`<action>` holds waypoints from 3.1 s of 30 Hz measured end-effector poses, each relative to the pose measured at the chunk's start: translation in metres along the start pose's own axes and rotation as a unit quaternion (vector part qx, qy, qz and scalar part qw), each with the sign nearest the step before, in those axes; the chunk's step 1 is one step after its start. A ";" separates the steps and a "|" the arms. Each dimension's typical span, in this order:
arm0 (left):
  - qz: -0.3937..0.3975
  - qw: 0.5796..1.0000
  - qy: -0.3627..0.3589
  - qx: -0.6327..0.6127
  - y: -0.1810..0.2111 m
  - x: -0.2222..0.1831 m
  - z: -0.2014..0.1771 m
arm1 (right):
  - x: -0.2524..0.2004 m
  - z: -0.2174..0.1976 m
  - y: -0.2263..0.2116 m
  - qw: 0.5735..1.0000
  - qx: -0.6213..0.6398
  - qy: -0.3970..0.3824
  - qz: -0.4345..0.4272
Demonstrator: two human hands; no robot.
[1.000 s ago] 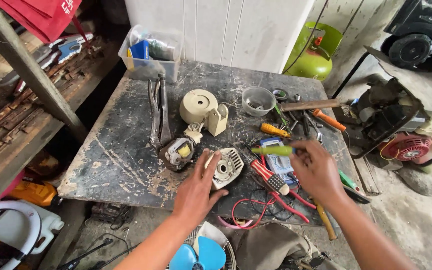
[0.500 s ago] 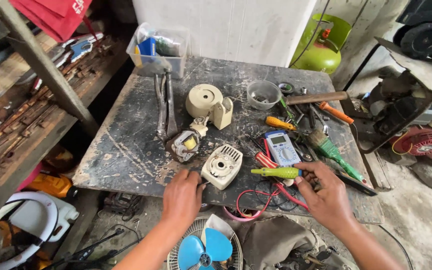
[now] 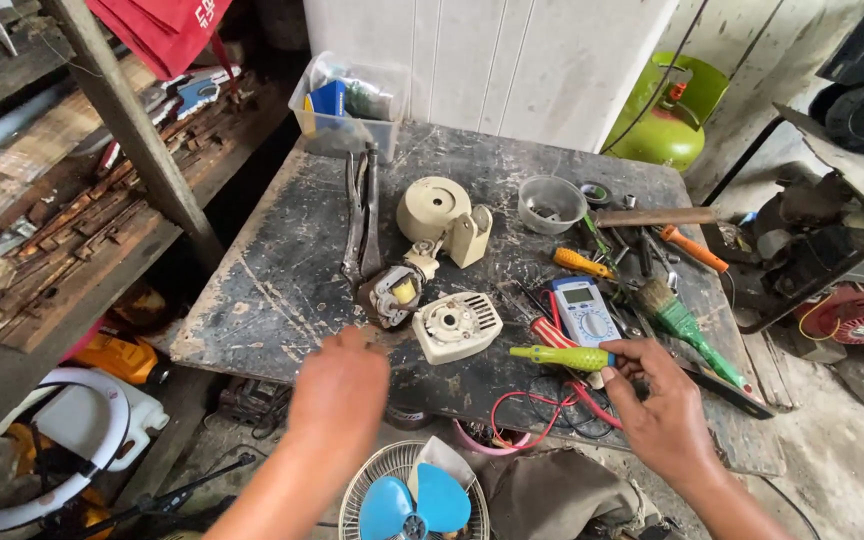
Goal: Disassembling a small electric motor core using hand tools like screwdrivers and pliers.
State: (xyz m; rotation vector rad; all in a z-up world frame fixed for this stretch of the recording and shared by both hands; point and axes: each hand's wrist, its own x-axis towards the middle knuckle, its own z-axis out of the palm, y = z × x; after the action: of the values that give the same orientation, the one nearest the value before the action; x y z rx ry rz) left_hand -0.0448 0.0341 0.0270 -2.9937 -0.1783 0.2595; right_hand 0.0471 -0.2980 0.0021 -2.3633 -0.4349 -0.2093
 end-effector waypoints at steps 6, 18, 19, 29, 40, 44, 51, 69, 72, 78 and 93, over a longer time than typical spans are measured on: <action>-0.014 0.954 -0.041 -0.297 -0.020 -0.016 -0.026 | -0.006 -0.004 -0.012 0.991 0.125 -0.010 0.053; 0.012 0.901 -0.037 -0.432 -0.016 -0.016 -0.021 | -0.006 0.001 -0.016 0.967 0.240 -0.021 0.087; 0.005 0.901 -0.037 -0.432 -0.016 -0.016 -0.024 | -0.006 0.001 -0.016 0.967 0.237 -0.018 0.093; 0.030 0.909 -0.029 -0.415 -0.013 -0.011 -0.009 | -0.008 0.005 -0.008 0.977 0.202 -0.023 0.062; 0.094 0.849 -0.036 -0.518 -0.014 -0.007 0.000 | -0.003 0.017 0.035 0.900 0.425 -0.067 0.064; 0.117 0.854 -0.018 -0.506 -0.001 -0.005 0.013 | -0.003 0.007 0.025 0.923 0.367 -0.067 0.096; 0.120 0.840 -0.026 -0.528 0.016 -0.001 0.020 | -0.012 0.008 0.015 0.937 0.325 -0.124 -0.035; 0.037 0.910 0.173 -0.374 0.059 0.057 0.065 | 0.000 -0.016 0.015 0.978 0.191 0.071 0.044; 0.022 0.895 0.176 -0.410 0.060 0.062 0.054 | -0.004 -0.012 0.022 0.983 0.171 0.051 0.039; 0.019 0.853 0.114 -0.508 0.063 0.060 0.038 | -0.009 -0.005 0.020 0.983 0.172 0.040 0.054; 0.149 0.875 0.257 -0.382 0.059 0.063 0.067 | -0.010 0.002 0.025 0.995 0.089 0.033 -0.044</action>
State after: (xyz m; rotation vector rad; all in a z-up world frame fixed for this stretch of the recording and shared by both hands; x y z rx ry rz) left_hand 0.0108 -0.0083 -0.0569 -3.6994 0.3211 -0.7701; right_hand 0.0465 -0.3161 -0.0180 -2.1587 -0.5044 -0.2762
